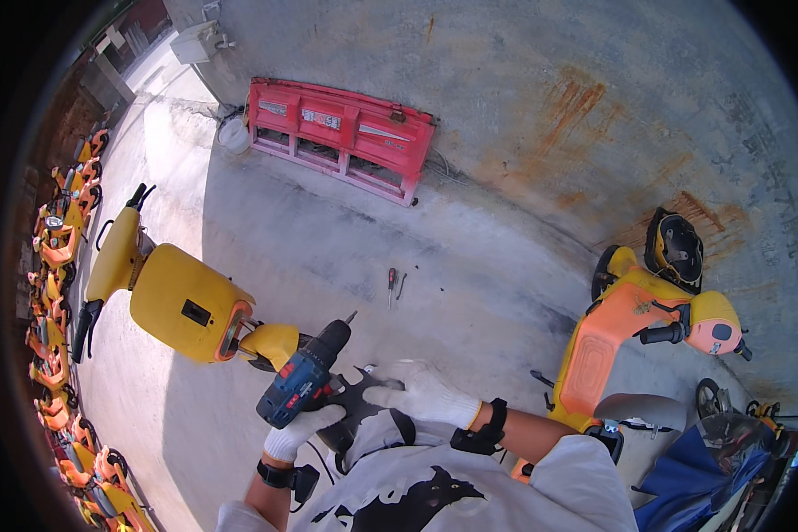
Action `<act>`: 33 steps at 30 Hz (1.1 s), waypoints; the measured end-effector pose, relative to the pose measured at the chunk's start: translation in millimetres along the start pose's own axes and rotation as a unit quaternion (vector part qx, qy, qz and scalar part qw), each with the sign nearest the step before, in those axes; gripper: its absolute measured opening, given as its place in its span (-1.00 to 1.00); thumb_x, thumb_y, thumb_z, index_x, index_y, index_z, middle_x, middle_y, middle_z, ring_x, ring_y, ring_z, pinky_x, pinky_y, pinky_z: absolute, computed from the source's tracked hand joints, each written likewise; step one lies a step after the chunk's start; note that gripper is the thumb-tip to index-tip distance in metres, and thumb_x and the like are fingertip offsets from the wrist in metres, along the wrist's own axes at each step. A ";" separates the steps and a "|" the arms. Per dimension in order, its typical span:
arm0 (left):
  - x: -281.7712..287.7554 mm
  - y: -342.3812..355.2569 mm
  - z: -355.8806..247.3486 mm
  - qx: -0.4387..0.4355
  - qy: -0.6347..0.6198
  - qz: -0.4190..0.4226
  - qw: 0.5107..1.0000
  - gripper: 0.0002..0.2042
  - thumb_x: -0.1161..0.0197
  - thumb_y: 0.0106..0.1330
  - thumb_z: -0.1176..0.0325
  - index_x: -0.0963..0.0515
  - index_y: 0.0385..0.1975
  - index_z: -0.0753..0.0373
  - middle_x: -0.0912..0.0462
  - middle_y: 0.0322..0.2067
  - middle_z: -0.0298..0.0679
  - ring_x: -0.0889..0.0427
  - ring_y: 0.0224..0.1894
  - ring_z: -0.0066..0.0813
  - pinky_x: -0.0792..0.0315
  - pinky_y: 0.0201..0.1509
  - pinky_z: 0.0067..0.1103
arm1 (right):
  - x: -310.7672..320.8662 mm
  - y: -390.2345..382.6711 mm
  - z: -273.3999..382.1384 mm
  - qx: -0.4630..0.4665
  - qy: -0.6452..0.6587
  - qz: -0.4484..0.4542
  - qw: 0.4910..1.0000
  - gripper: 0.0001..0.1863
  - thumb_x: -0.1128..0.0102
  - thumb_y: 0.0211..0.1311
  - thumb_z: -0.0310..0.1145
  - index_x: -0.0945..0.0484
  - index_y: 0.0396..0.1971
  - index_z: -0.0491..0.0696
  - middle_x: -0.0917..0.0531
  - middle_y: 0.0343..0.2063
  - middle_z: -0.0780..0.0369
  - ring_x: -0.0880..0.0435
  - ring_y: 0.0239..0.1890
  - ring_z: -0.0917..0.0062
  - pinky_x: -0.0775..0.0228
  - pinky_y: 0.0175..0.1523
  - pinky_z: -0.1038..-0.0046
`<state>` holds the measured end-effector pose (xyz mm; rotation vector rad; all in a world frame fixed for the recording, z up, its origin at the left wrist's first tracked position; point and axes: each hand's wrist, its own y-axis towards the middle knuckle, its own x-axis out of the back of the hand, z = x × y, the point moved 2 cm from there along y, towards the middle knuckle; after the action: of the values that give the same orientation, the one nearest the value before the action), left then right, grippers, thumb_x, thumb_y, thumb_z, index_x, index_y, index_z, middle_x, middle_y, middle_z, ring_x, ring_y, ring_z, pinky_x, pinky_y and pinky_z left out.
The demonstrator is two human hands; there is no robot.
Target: Remove the front panel of an electric scooter using an electric drill.
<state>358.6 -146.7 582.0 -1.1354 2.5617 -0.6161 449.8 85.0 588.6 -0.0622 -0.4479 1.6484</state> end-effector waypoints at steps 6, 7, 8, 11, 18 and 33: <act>-0.7 5.3 -16.6 -0.037 0.086 -0.024 0.995 -0.55 -0.50 0.10 0.53 -0.57 0.02 0.19 -0.62 -0.17 -0.39 -0.59 -0.11 -0.55 -0.53 0.03 -0.52 | -5.0 8.5 1.2 -0.011 -0.108 -0.114 0.987 -0.54 -0.33 0.22 -0.08 -0.65 -0.07 -0.16 -0.69 -0.21 0.00 -0.69 -0.14 0.13 -0.51 -0.02 0.26; 1.9 6.5 -17.9 -0.039 0.125 -0.024 0.991 -0.54 -0.52 0.09 0.54 -0.57 0.02 0.20 -0.63 -0.13 -0.37 -0.60 -0.08 -0.52 -0.54 0.05 -0.51 | -4.9 9.4 4.3 0.004 -0.119 -0.099 0.988 -0.57 -0.31 0.23 -0.10 -0.64 -0.10 -0.17 -0.68 -0.24 0.01 -0.68 -0.15 0.12 -0.49 -0.05 0.24; 6.9 8.6 -18.5 -0.038 0.124 -0.025 0.991 -0.54 -0.52 0.09 0.54 -0.57 0.02 0.20 -0.63 -0.13 -0.37 -0.60 -0.08 -0.52 -0.54 0.05 -0.51 | -4.7 10.4 7.1 0.019 -0.129 -0.084 0.988 -0.60 -0.30 0.24 -0.11 -0.63 -0.14 -0.17 -0.67 -0.27 0.02 -0.67 -0.17 0.11 -0.48 -0.07 0.21; 25.3 12.0 -23.0 -0.106 0.076 0.042 0.991 -0.51 -0.59 0.03 0.48 -0.57 -0.01 0.21 -0.64 -0.16 -0.36 -0.61 -0.10 -0.50 -0.54 0.03 -0.50 | -5.9 8.8 11.6 0.068 -0.154 -0.022 0.985 -0.60 -0.21 0.31 -0.08 -0.58 -0.24 -0.19 -0.65 -0.31 -0.01 -0.66 -0.21 0.05 -0.46 -0.14 0.15; 38.8 37.7 -24.4 -0.122 0.069 0.093 0.986 -0.49 -0.60 -0.02 0.47 -0.57 -0.02 0.22 -0.64 -0.13 -0.34 -0.63 -0.09 -0.46 -0.54 0.04 -0.48 | -4.4 12.3 15.3 0.097 -0.149 -0.003 0.984 -0.59 -0.11 0.38 -0.09 -0.52 -0.32 -0.23 -0.60 -0.37 -0.09 -0.65 -0.29 -0.02 -0.45 -0.20 0.05; 28.6 55.9 10.3 -0.084 0.234 0.016 0.969 -0.51 -0.43 0.12 0.58 -0.53 0.11 0.19 -0.63 -0.04 -0.29 -0.62 -0.01 -0.42 -0.52 0.14 -0.42 | -17.6 -10.5 -26.1 -0.122 0.145 -0.188 0.964 -0.38 -0.35 0.15 0.11 -0.67 0.01 -0.11 -0.74 -0.28 0.09 -0.72 -0.18 0.30 -0.51 -0.05 0.34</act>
<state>308.5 -137.3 543.9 -1.1039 3.0753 -0.7450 470.0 75.1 564.1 -0.3752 -0.4076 1.1801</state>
